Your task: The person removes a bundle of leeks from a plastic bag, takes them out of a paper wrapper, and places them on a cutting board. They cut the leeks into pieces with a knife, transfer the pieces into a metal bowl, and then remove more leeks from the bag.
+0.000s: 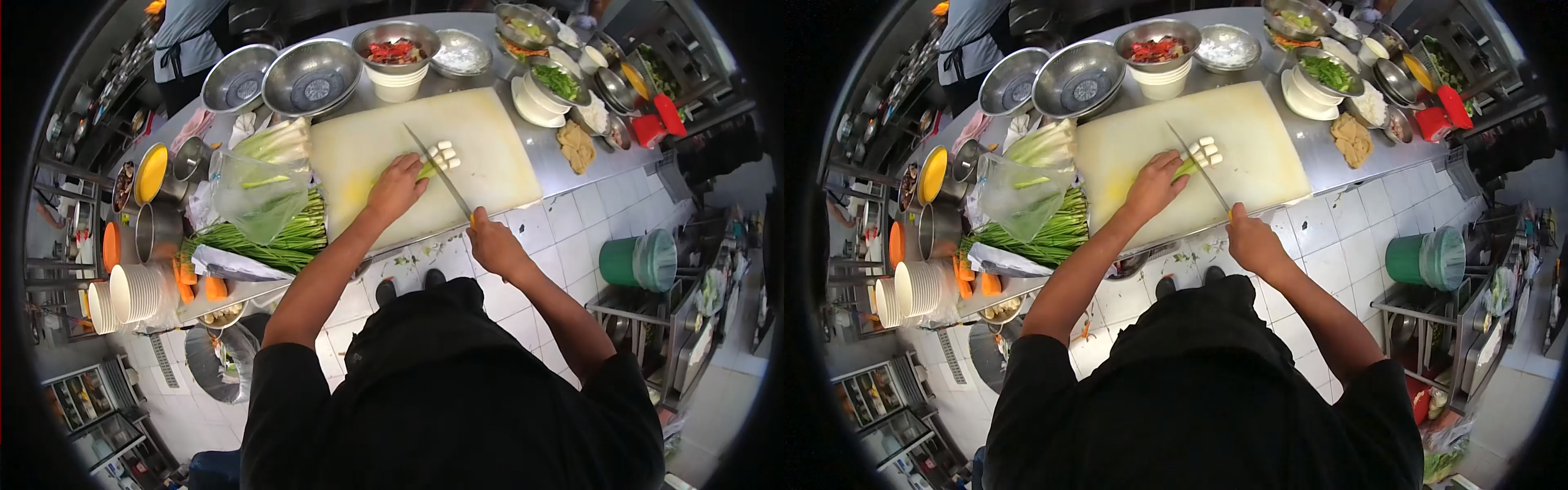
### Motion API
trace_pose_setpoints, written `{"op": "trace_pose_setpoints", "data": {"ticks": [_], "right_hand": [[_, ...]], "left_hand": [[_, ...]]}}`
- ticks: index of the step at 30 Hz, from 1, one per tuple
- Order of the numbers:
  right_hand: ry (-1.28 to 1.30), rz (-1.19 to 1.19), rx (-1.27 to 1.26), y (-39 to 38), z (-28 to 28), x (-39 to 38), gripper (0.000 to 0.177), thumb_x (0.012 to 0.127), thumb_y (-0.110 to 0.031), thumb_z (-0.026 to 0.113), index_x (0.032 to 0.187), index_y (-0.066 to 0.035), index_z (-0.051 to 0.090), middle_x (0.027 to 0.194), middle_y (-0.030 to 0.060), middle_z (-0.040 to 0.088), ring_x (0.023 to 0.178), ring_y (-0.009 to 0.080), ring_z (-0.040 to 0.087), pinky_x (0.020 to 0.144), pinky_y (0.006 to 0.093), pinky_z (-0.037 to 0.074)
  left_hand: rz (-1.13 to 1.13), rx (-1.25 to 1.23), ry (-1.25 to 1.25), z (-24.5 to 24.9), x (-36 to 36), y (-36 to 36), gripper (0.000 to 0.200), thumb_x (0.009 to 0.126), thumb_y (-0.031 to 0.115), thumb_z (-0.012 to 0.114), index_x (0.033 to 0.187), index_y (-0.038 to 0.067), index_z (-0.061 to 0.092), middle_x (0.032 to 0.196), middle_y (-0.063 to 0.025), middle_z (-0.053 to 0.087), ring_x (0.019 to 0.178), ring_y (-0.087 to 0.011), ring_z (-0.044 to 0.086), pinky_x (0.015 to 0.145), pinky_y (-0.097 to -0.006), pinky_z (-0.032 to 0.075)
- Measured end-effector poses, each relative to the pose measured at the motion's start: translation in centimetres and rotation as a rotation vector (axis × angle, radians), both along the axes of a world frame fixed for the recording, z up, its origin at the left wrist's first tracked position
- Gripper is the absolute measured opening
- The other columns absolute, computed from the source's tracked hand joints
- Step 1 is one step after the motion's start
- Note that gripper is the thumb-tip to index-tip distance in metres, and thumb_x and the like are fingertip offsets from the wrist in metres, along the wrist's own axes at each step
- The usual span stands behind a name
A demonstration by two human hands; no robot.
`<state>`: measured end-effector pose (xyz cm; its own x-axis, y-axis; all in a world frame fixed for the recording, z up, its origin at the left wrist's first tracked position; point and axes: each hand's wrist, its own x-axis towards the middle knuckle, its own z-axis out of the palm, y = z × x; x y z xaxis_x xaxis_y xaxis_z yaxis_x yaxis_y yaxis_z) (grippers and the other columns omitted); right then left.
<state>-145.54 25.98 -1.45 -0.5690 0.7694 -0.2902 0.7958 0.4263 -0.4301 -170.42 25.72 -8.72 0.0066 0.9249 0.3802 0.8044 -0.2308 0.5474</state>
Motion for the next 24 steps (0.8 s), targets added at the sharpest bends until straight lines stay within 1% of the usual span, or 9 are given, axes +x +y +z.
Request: {"op": "trace_pose_setpoints", "data": {"ticks": [2,5,9,12,14,18,20,23,24], "right_hand": [[0.028,0.014,-0.025,-0.1,1.1,0.3,0.024,0.097,-0.017,0.052,0.107,0.002,0.041,0.081,0.0342,0.065,0.08,0.0542,0.064,0.074,0.0609,0.05],[-0.039,0.029,-0.078,0.0,1.9,0.0,0.023,0.097,-0.016,0.052,0.106,0.002,0.041,0.084,0.0347,0.065,0.083,0.0537,0.064,0.078,0.0604,0.05],[0.074,0.07,0.009,2.7,-1.7,-2.1,0.024,0.098,-0.018,0.051,0.108,0.002,0.041,0.085,0.0347,0.065,0.084,0.0525,0.065,0.078,0.059,0.051],[0.009,-0.064,-0.271,3.6,2.1,-4.1,0.028,0.098,-0.02,0.053,0.111,0.001,0.041,0.084,0.0338,0.065,0.084,0.0519,0.065,0.077,0.058,0.052],[0.05,-0.033,-0.199,3.7,1.2,-3.3,0.03,0.098,-0.021,0.053,0.113,0.001,0.041,0.085,0.0337,0.065,0.085,0.0522,0.065,0.077,0.0581,0.051],[0.095,0.037,-0.03,2.2,1.7,-2.1,0.031,0.098,-0.021,0.053,0.114,0.002,0.041,0.087,0.0345,0.065,0.084,0.0529,0.064,0.078,0.0587,0.05],[0.1,0.04,-0.02,1.3,2.7,-2.1,0.031,0.098,-0.021,0.054,0.114,0.002,0.042,0.088,0.0351,0.065,0.085,0.0534,0.064,0.08,0.0587,0.05],[0.106,0.032,-0.044,0.3,2.9,-2.3,0.03,0.097,-0.02,0.054,0.112,0.003,0.042,0.087,0.0356,0.065,0.085,0.0537,0.064,0.08,0.0587,0.049],[0.112,0.028,-0.052,0.2,2.9,-2.6,0.029,0.097,-0.02,0.054,0.111,0.004,0.042,0.086,0.0357,0.065,0.086,0.0538,0.064,0.08,0.0587,0.049]], "left_hand": [[-0.006,-0.016,0.0,-0.5,0.6,-0.7,0.035,0.084,0.015,0.071,0.111,-0.006,0.065,0.125,-0.0193,0.061,0.119,-0.0344,0.057,0.104,-0.0408,0.046],[-0.012,-0.029,0.02,-0.3,0.0,0.1,0.035,0.084,0.016,0.071,0.112,-0.006,0.065,0.126,-0.0191,0.061,0.12,-0.0342,0.057,0.105,-0.04,0.046],[0.0,0.023,-0.003,0.2,0.6,-0.6,0.032,0.082,0.014,0.073,0.109,-0.003,0.068,0.117,-0.0158,0.065,0.114,-0.0322,0.061,0.1,-0.0396,0.049],[-0.026,0.064,0.028,-0.1,1.5,-1.3,0.032,0.082,0.014,0.073,0.109,-0.003,0.068,0.116,-0.0152,0.065,0.112,-0.0319,0.061,0.099,-0.0395,0.05],[-0.041,0.072,0.043,0.0,1.3,-1.5,0.033,0.081,0.014,0.074,0.109,-0.003,0.068,0.115,-0.0151,0.065,0.111,-0.0321,0.061,0.098,-0.0396,0.05],[0.045,0.084,0.037,2.1,1.8,-3.3,0.031,0.082,0.016,0.073,0.107,-0.002,0.069,0.115,-0.0151,0.065,0.109,-0.0327,0.061,0.096,-0.0406,0.05],[0.102,0.152,0.075,2.6,1.7,-3.7,0.028,0.084,0.015,0.072,0.106,-0.002,0.069,0.113,-0.0149,0.065,0.107,-0.033,0.061,0.095,-0.0409,0.05],[0.183,0.173,0.039,1.7,1.6,-3.2,0.017,0.086,0.011,0.068,0.099,-0.001,0.068,0.105,-0.0136,0.064,0.101,-0.0324,0.061,0.089,-0.0412,0.051],[0.21,0.178,0.068,1.5,1.7,-3.1,0.014,0.085,0.01,0.066,0.095,-0.001,0.068,0.102,-0.0132,0.063,0.1,-0.0319,0.061,0.088,-0.0414,0.05]]}}
